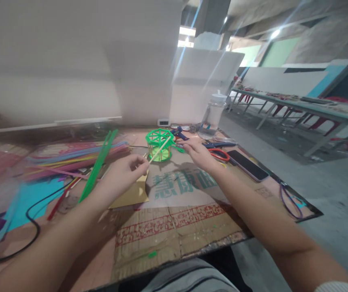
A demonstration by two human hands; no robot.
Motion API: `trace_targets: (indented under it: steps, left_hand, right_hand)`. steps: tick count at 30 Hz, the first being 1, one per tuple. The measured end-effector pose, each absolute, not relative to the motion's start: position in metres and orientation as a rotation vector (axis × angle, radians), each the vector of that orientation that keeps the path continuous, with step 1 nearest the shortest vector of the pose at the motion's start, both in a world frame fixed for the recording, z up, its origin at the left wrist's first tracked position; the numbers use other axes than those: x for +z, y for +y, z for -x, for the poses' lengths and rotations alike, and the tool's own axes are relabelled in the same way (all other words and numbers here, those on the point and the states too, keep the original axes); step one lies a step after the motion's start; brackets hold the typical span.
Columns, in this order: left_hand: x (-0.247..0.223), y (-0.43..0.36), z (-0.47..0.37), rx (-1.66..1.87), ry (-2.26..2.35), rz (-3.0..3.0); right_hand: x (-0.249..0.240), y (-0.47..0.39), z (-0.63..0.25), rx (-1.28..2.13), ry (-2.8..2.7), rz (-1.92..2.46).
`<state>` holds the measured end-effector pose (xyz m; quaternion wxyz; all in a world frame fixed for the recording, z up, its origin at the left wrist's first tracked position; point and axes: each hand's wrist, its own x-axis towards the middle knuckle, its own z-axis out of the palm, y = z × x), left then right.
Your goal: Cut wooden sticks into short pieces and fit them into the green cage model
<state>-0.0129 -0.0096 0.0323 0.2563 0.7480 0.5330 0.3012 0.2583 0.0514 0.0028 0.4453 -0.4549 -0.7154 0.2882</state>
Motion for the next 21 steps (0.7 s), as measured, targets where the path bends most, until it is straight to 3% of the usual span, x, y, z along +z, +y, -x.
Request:
trace_targets:
  steps: [10,15,21]
  left_hand:
    - [0.017,-0.006,0.004,0.886,1.319,-1.786]
    - [0.021,-0.010,0.001,0.849,1.207,-1.678]
    - [0.031,-0.017,-0.004,0.874,1.109,-1.598]
  right_hand:
    - [0.020,0.047,-0.336,0.116,-2.028,1.709]
    - [0.012,0.049,-0.375,0.065,-2.140,2.014]
    - [-0.008,0.055,-0.375,0.006,-2.338,1.929]
